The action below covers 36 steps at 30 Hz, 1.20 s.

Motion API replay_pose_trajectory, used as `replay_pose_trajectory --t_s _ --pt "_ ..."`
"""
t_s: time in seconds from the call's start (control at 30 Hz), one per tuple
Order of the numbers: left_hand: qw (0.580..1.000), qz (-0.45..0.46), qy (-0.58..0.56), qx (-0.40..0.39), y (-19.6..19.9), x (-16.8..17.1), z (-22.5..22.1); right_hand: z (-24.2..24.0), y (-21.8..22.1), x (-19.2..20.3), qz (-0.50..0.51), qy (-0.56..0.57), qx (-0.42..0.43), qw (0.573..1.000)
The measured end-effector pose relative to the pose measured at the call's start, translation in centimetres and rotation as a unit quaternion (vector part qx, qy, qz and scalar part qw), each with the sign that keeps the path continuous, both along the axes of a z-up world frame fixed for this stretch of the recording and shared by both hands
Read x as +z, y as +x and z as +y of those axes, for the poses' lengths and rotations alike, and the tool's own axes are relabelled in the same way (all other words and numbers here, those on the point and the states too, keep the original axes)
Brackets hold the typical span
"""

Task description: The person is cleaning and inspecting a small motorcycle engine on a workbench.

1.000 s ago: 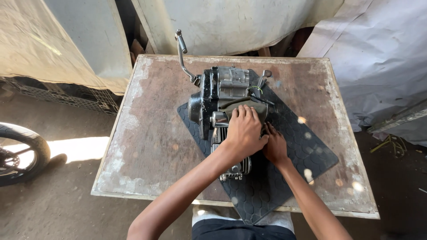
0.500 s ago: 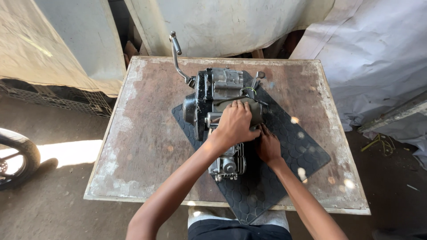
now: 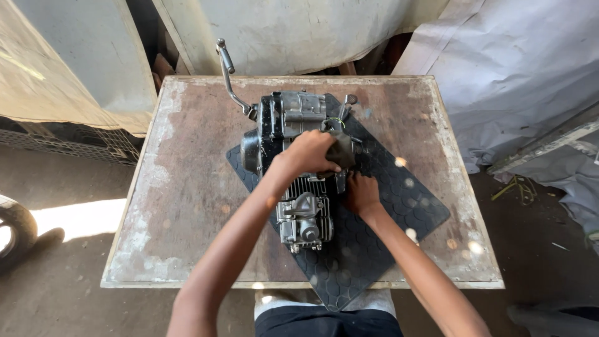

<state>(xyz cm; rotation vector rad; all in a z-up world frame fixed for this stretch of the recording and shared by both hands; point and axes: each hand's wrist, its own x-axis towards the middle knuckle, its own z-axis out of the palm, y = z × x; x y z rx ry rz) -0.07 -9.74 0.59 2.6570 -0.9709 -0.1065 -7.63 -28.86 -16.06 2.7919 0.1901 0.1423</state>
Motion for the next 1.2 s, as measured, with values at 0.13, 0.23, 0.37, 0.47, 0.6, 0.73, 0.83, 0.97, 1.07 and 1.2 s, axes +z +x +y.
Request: replay_pose_trajectory --t_s 0.13,0.23,0.37,0.47,0.6,0.73,0.83,0.97,1.07,1.2 --pt "0.999 0.025 -0.027 -0.002 -3.4 4.2 1.6 1.0 0.0 1.5 0.012 0.008 -0.016 1.0" --pt "1.0 -0.022 0.0 -0.011 -5.1 5.1 1.9 1.2 0.1 2.3 0.022 -0.007 0.0 1.0" --pt "0.996 -0.066 0.052 -0.01 -7.5 6.9 2.7 1.5 0.6 2.0 -0.002 0.005 0.024 1.0" --pt "0.993 -0.099 0.062 -0.006 -5.7 3.6 1.7 2.2 0.6 3.0 -0.023 -0.005 0.034 0.999" --pt "0.988 -0.101 0.116 0.026 -3.2 -0.3 -2.5 1.4 1.2 1.4 -0.034 -0.014 0.04 0.999" --pt "0.978 -0.172 0.106 0.058 -0.7 -1.4 -4.6 1.2 0.7 1.9 -0.017 0.053 0.043 0.998" --pt "0.988 -0.12 0.094 0.032 0.8 0.0 -4.8 0.5 0.3 1.9 -0.021 0.082 0.039 0.996" --pt "0.993 0.042 0.108 0.032 1.6 3.7 -3.3 0.8 -0.4 3.1 -0.03 0.106 0.048 0.993" --pt "0.982 0.118 0.14 0.041 1.4 7.3 -2.8 0.6 -0.4 2.9 -0.028 0.116 0.055 0.991" --pt "0.967 0.151 0.206 0.023 3.1 7.9 -3.8 0.9 -0.6 3.4 -0.023 0.072 0.049 0.996"
